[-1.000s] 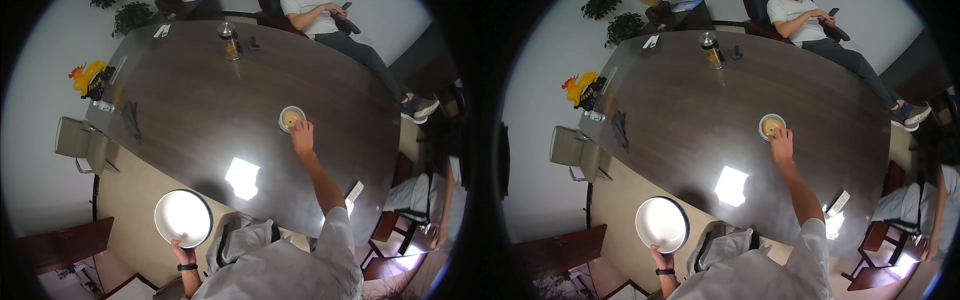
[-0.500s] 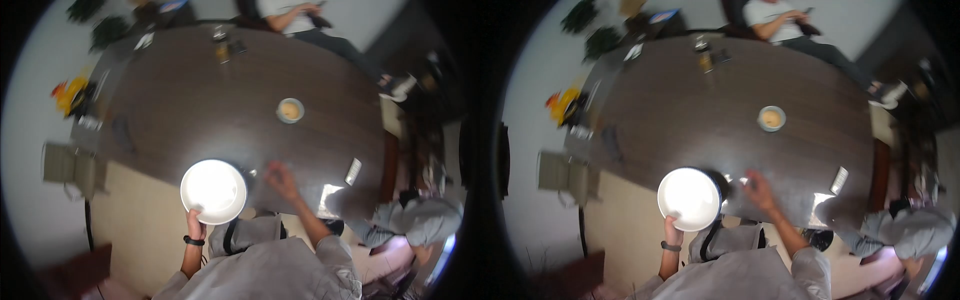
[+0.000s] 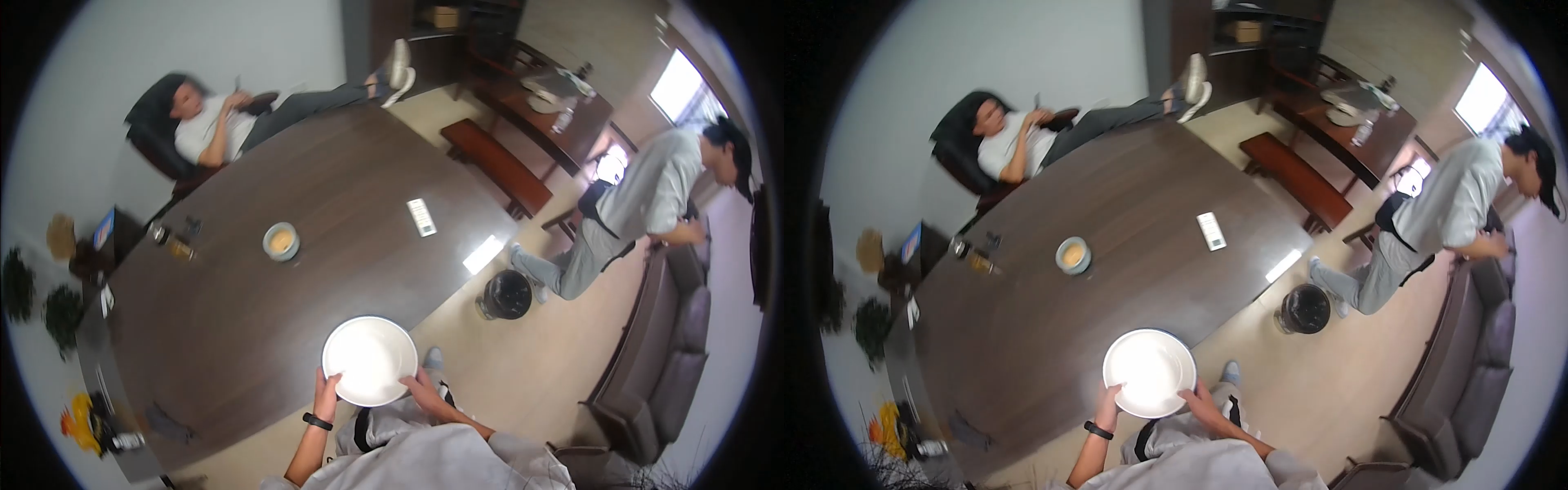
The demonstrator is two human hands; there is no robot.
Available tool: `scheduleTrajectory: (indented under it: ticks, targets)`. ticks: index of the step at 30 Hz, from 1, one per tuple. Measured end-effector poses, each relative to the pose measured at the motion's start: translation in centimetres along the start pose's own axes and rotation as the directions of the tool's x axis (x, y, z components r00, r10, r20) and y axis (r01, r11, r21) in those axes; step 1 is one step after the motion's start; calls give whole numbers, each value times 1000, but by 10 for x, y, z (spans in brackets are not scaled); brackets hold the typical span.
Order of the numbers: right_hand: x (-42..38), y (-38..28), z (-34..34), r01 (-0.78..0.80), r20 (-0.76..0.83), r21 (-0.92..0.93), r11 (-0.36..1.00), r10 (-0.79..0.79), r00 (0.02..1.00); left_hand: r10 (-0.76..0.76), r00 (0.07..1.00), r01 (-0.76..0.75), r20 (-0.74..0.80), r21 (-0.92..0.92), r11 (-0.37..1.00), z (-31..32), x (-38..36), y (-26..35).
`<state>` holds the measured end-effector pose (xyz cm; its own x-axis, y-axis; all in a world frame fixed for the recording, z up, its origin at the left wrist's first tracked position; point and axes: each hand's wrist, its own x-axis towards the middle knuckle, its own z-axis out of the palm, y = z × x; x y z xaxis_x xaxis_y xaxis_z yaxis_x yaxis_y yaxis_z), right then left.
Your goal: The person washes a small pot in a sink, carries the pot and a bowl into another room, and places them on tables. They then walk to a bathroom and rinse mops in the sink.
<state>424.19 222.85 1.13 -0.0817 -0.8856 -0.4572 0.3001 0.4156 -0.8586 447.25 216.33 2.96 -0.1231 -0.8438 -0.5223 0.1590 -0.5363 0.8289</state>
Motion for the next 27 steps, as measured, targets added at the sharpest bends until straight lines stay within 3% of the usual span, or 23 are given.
scheduleTrajectory:
  ticks: [2, 4, 6, 8, 9, 12, 13, 15, 22, 24, 27]
  targets:
    - [-6, 3, -49, -66, -169, 130, 989, 87, 982, 20, 993, -44, 114, 208, 977, 52, 14, 3]
    - [-11, -10, -107, -84, -244, 277, 957, 155, 957, -21, 982, -35, 190, 282, 959, 109, 33, 9]
    - [-17, -12, -164, 20, -363, 319, 947, 103, 926, -72, 944, 22, 321, 157, 987, 167, 57, 3]
    - [-25, -15, -221, 159, -541, 421, 893, 107, 834, -74, 925, -13, 373, 226, 974, 223, 81, -14]
    - [-31, -20, -253, 143, -596, 351, 925, 103, 796, -126, 912, 15, 391, 276, 961, 249, 89, -18]
    - [-49, -30, -346, 209, -619, 374, 903, 75, 782, -241, 886, 77, 396, 388, 918, 333, 92, -5]
    - [-49, -29, -373, 205, -633, 385, 900, 96, 768, -219, 883, 22, 416, 429, 903, 357, 96, -4]
    - [-48, -36, -416, 353, -770, 299, 886, 5, 638, -215, 887, 4, 409, 458, 889, 397, 107, -5]
    - [12, -95, -502, 435, -852, 462, 773, 251, 459, -240, 904, 40, 354, 489, 871, 466, 190, -14]
    - [34, -117, -528, 438, -839, 499, 748, 291, 459, -264, 905, 83, 333, 470, 878, 492, 226, -12]
    - [59, -140, -568, 427, -822, 542, 724, 349, 450, -232, 884, 34, 405, 440, 898, 551, 279, 2]
